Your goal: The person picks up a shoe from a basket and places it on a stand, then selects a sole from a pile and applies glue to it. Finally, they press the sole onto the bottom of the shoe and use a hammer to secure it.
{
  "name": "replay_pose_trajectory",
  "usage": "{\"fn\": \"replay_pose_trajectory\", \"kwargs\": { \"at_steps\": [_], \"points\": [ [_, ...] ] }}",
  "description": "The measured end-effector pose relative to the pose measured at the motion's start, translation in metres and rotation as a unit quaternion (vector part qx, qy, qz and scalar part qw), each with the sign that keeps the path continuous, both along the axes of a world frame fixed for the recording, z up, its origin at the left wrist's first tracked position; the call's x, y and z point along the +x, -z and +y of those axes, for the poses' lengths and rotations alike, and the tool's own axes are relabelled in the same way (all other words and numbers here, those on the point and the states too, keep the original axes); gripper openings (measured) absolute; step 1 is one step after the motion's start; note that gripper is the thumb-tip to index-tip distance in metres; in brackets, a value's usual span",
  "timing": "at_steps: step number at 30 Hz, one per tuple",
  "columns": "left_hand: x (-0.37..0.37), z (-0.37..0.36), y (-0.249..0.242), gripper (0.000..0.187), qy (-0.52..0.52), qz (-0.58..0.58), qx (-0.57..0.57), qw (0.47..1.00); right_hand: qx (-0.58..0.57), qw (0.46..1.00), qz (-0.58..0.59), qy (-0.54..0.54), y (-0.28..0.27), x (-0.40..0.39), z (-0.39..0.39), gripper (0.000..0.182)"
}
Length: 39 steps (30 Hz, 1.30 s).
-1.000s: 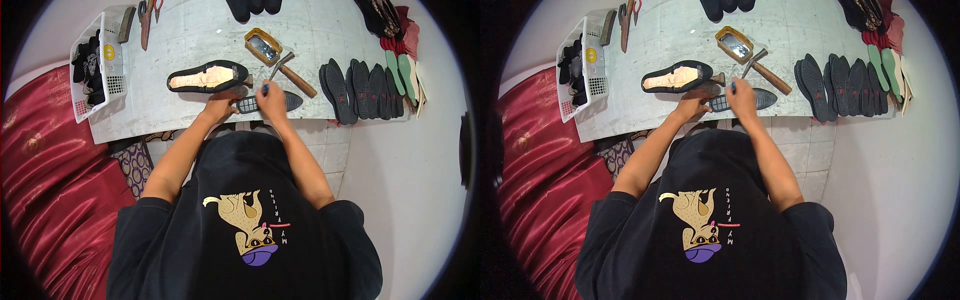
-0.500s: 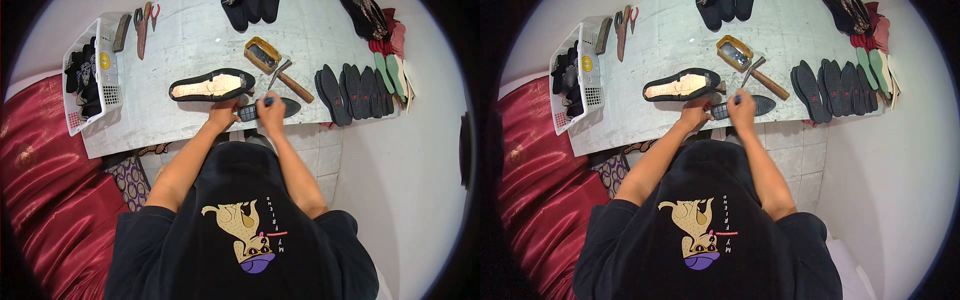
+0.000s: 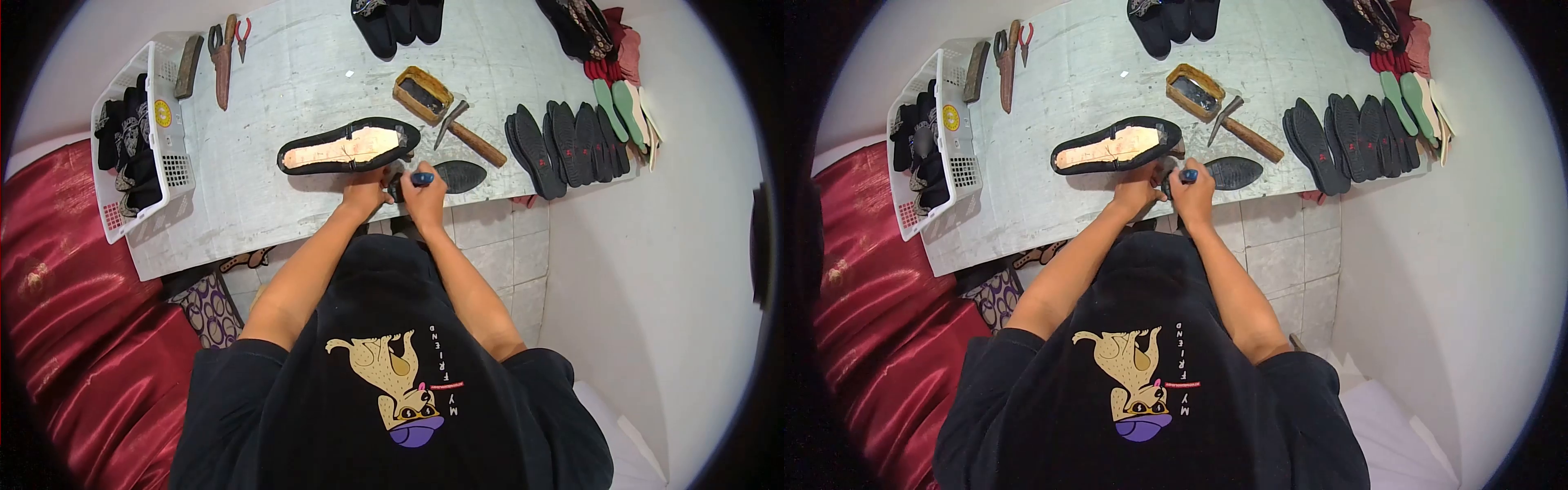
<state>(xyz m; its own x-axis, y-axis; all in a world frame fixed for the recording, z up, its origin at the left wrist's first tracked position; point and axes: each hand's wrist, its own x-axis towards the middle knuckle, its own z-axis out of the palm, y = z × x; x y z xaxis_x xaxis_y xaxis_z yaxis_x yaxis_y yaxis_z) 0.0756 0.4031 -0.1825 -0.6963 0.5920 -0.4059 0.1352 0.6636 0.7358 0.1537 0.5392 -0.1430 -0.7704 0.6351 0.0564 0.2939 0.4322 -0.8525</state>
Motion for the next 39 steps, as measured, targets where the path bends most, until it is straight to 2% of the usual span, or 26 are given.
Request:
{"fn": "replay_pose_trajectory", "kwargs": {
  "at_steps": [3,5,8,10,12,14,15,16,18,19,20,22,26,27,29,33,36,39],
  "points": [
    [0.000,0.002,-0.012,0.067,0.000,-0.014,-0.015,1.000,-0.034,0.998,-0.045,-0.011,-0.001,0.001,0.019,0.033],
    [0.000,0.001,-0.006,0.065,0.013,0.003,-0.032,0.999,-0.012,0.997,-0.029,0.076,0.002,0.002,0.031,0.033],
    [0.002,0.000,0.003,0.071,0.038,0.054,-0.031,0.997,-0.028,0.996,-0.030,0.080,0.005,0.004,0.009,0.032],
    [0.003,-0.001,0.002,0.072,0.033,0.064,-0.016,0.997,0.004,1.000,0.024,0.008,0.002,0.006,-0.011,0.029],
    [0.003,0.001,-0.001,0.074,0.032,0.077,0.001,0.997,-0.018,0.999,-0.006,-0.028,-0.002,0.006,-0.007,0.029],
    [0.007,-0.002,-0.004,0.076,0.015,0.123,0.018,0.992,-0.018,0.999,-0.034,-0.020,-0.005,0.005,0.004,0.029],
    [0.008,-0.003,-0.001,0.073,0.014,0.143,0.027,0.989,-0.023,0.999,-0.033,0.017,-0.004,0.003,0.005,0.030],
    [0.005,-0.004,0.003,0.073,0.013,0.140,0.027,0.990,-0.023,0.999,-0.036,0.016,-0.003,0.004,0.001,0.030],
    [-0.005,-0.007,0.007,0.070,0.047,0.030,0.027,0.998,0.029,1.000,-0.007,0.009,-0.002,0.006,-0.010,0.029],
    [-0.012,-0.011,0.003,0.059,0.064,-0.043,0.049,0.996,0.024,0.999,0.017,-0.025,-0.003,0.009,-0.015,0.029],
    [-0.013,-0.014,0.008,0.059,0.066,-0.044,0.051,0.996,0.025,0.999,0.016,-0.023,-0.004,0.011,-0.016,0.029],
    [-0.012,-0.014,0.017,0.046,0.063,0.068,0.119,0.989,0.015,0.997,-0.017,-0.077,-0.011,0.014,-0.012,0.030],
    [-0.015,-0.010,0.019,0.041,0.036,-0.030,0.105,0.993,0.031,0.999,-0.012,-0.038,-0.007,0.011,-0.012,0.028],
    [-0.015,-0.011,0.023,0.041,0.036,-0.032,0.105,0.993,0.032,0.999,-0.014,-0.038,-0.010,0.015,-0.013,0.028],
    [-0.016,-0.010,0.030,0.042,0.046,-0.012,0.119,0.992,0.007,0.989,-0.061,-0.132,-0.019,0.018,-0.011,0.030],
    [-0.021,-0.003,0.036,0.043,0.065,-0.019,0.087,0.994,0.036,0.986,-0.097,-0.134,-0.019,0.016,-0.002,0.031],
    [-0.017,-0.008,0.028,0.044,0.084,0.027,0.057,0.994,0.014,0.994,-0.078,-0.080,-0.013,0.018,-0.009,0.031],
    [-0.017,-0.007,0.019,0.038,0.066,-0.014,0.073,0.995,0.075,0.977,-0.101,-0.171,-0.019,0.022,0.000,0.031]
  ]
}}
